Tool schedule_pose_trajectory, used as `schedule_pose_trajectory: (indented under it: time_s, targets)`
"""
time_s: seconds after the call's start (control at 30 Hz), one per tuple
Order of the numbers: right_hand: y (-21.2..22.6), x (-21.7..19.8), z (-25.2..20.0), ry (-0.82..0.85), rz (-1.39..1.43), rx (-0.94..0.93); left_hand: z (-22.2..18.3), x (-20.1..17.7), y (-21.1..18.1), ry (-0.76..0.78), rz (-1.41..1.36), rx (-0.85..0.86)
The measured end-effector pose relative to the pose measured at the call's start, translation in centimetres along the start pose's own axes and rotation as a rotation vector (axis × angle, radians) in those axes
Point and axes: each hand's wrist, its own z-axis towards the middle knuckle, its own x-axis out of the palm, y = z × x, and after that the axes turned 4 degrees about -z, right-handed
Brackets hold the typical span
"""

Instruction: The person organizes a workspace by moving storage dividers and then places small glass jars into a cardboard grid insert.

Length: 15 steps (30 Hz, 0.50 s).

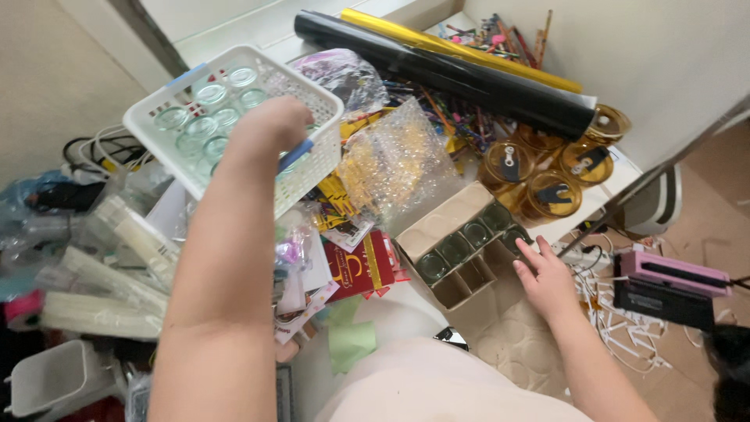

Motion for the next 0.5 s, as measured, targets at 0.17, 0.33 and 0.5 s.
schedule_pose_trajectory:
  time_s: [0.17,0.33,0.5]
  targets:
    - [2.9,-3.4,-1.7,0.104,0.142,0.162,-2.3,-2.8,0.2,-0.093,-0.039,0.040]
    - [4.8,-5.7,-2.3,-0.161,0.512,0.243,-6.2,-5.3,-0.2,-0.593,-0.011,0.219]
    - [7.7,-7.3,-2.4,-0.151,0.939,0.151,-8.7,-0.9,-7.0,-0.739,-0.377,0.861]
